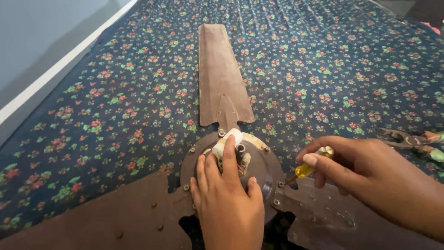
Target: The person uses a screwdriver to tighten screws on the central hub of a ceiling fan, securing the fan blades to the motor housing. The fan rests on a floral-patterned surface during the assembly.
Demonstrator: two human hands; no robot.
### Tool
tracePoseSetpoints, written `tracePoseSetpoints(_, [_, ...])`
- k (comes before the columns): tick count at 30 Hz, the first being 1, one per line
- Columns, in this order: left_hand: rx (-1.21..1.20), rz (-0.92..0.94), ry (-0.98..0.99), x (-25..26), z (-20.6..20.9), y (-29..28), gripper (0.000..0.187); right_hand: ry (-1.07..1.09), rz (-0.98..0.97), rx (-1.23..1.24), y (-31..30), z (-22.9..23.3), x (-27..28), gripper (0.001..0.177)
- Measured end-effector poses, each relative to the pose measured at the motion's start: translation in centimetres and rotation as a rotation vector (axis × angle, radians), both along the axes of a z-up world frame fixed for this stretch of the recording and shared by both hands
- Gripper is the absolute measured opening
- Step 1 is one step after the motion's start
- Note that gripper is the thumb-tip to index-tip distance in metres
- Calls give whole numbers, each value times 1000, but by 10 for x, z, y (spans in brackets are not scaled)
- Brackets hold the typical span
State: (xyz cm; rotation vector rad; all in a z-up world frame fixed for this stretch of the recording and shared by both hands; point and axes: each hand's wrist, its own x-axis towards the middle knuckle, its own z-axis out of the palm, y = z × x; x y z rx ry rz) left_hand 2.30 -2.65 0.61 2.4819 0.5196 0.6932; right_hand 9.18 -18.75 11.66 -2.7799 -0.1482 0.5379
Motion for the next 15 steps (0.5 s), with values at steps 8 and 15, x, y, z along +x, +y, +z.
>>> tracePoseSetpoints(8, [-51, -20, 45, -2, 6, 3, 96, 21, 94, -64, 13, 8, 4, 42])
tracePoseSetpoints(15, [-127, -31, 177, -2, 17, 4, 98, 10, 316, -72, 3, -5, 23, 39])
